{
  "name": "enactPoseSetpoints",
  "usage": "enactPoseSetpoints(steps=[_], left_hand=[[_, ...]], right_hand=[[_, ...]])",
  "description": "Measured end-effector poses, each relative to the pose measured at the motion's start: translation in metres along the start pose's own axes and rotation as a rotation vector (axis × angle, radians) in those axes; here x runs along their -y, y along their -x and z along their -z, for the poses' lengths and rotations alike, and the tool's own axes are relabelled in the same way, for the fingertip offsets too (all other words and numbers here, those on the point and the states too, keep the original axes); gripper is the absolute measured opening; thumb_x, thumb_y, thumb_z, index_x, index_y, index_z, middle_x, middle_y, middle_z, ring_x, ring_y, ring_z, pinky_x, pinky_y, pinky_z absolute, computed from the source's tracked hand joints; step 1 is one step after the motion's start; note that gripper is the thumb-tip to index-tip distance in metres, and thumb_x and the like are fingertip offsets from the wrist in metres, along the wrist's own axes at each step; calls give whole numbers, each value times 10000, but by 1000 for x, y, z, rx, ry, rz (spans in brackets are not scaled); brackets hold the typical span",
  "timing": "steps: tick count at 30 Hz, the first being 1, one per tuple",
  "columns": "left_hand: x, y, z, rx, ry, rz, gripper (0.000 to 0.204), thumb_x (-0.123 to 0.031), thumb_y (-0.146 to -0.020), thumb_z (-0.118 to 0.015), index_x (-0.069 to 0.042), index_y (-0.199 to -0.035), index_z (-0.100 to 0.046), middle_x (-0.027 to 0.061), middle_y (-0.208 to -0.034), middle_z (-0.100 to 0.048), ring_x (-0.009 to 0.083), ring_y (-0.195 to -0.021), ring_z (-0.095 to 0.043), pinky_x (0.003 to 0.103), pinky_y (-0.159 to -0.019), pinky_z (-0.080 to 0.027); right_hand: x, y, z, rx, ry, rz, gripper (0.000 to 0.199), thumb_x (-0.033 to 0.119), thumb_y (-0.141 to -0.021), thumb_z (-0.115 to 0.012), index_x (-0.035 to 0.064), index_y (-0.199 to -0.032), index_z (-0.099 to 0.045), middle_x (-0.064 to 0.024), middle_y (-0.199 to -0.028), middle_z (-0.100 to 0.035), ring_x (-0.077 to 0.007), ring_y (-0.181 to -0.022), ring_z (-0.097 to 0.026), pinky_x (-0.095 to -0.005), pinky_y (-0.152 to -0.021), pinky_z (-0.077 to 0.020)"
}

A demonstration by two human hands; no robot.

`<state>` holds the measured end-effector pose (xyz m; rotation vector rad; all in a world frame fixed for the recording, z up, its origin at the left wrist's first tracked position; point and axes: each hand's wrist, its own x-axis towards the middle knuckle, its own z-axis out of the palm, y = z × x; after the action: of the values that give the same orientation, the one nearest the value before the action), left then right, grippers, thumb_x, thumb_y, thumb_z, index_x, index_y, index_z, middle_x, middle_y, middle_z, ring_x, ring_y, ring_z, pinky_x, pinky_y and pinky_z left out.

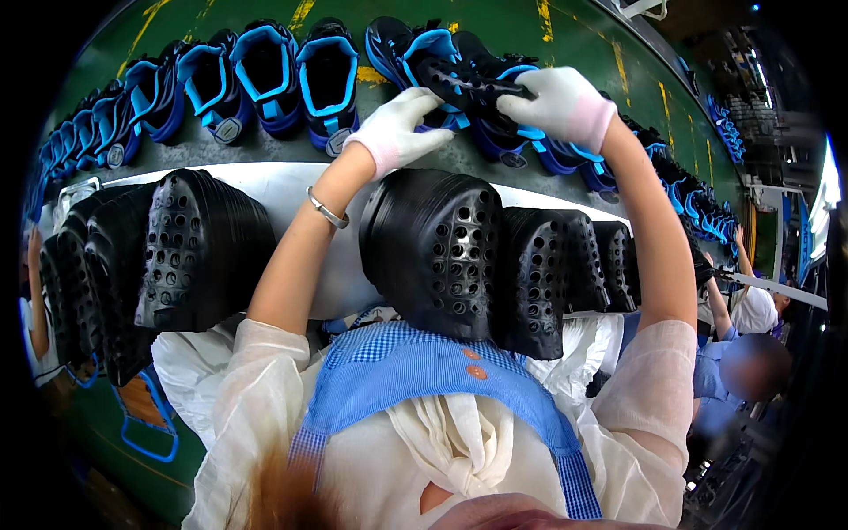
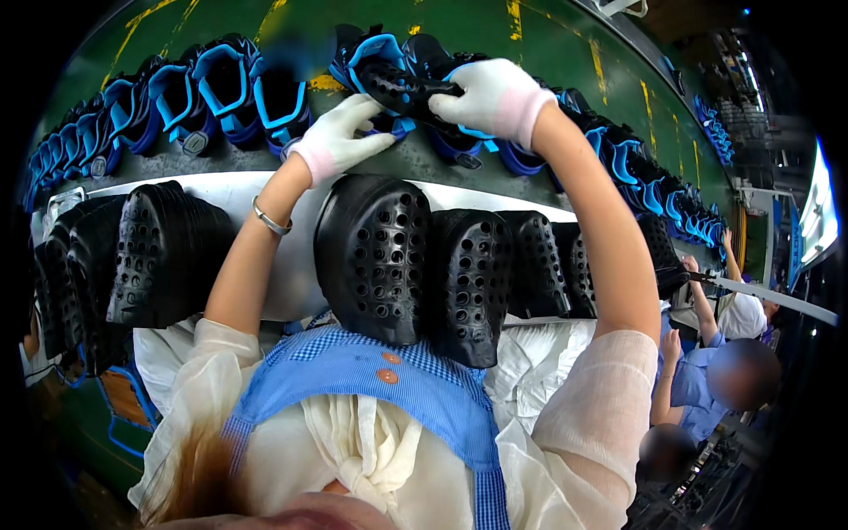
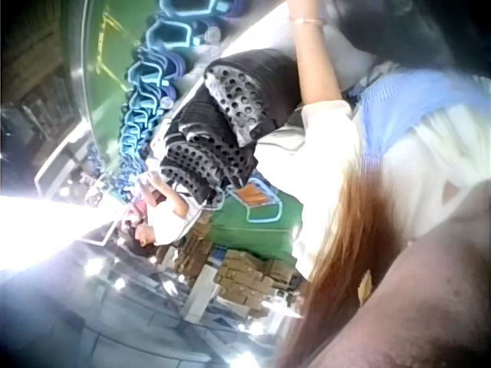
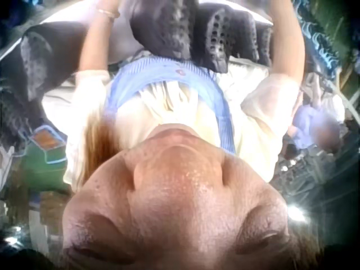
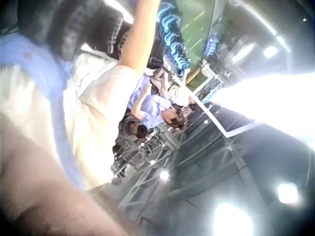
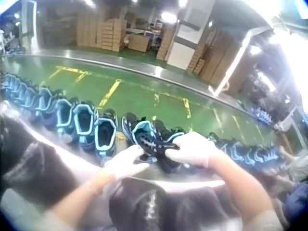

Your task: The person assembles shoes by picking up a black perforated component, placing it over a blue-and-black shoe upper on a conveyor belt, and pressing the pieces together before moving the shoe along the line.

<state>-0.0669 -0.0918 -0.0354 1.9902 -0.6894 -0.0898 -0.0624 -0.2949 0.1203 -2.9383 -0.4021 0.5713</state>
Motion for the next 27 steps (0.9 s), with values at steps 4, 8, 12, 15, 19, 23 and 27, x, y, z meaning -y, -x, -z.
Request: enactPoseSetpoints(steps=[4, 8, 12, 15, 19, 23, 27], left_hand=[[6, -4, -2, -13, -72, 10, 425, -253, -819, -666, -41, -1180, -593, 114, -1136, -580, 260, -918, -616, 332, -834, -511], [8, -8, -7, -25, -80, 58, 402, -304, -820, -617, -64, -1142, -620, 127, -1150, -583, 330, -1052, -568, 392, -916, -464], [17, -21, -19, 22, -239, 185, 347, -288, -826, -609, -84, -1104, -644, 128, -1126, -582, 334, -1019, -581, 410, -893, -474], [28, -31, -19, 133, -335, 223, 332, -277, -826, -608, -73, -1084, -652, 141, -1105, -601, 341, -996, -594, 418, -877, -483], [29, -34, -13, 155, -324, 225, 340, -290, -813, -619, -66, -1067, -659, 161, -1079, -632, 349, -980, -608, 418, -865, -495], [12, -52, 5, 412, -314, 446, 311, -268, -800, -599, -39, -998, -671, 172, -914, -679, 308, -822, -660, 378, -766, -522], [13, -61, 12, 560, -395, 435, 320, -267, -778, -558, -48, -984, -669, 143, -859, -688, 267, -736, -670, 357, -707, -531]], right_hand=[[5, -41, 9, 45, 157, 60, 484, 436, -755, -536, -25, -793, -679, -186, -677, -632, -300, -646, -628, -372, -649, -520], [30, -64, 3, 72, 86, -25, 461, 411, -773, -520, -19, -788, -686, -179, -681, -638, -311, -662, -641, -376, -674, -532], [38, -86, -6, 48, 155, 33, 436, 374, -801, -510, -30, -749, -665, -168, -637, -629, -276, -576, -636, -358, -607, -534], [51, -105, -18, 187, 44, -117, 375, 331, -823, -502, 22, -799, -714, -204, -796, -678, -336, -782, -666, -393, -754, -536], [39, -136, -85, 14, 190, -23, 277, 243, -834, -581, 29, -965, -699, -205, -999, -667, -354, -932, -648, -409, -814, -527], [39, -161, -86, 9, 232, 49, 269, 229, -814, -583, -2, -899, -690, -234, -887, -663, -369, -845, -652, -417, -761, -530], [62, -154, -63, 86, 275, -25, 243, 151, -778, -618, 57, -983, -708, -172, -980, -688, -310, -918, -671, -387, -782, -540]])
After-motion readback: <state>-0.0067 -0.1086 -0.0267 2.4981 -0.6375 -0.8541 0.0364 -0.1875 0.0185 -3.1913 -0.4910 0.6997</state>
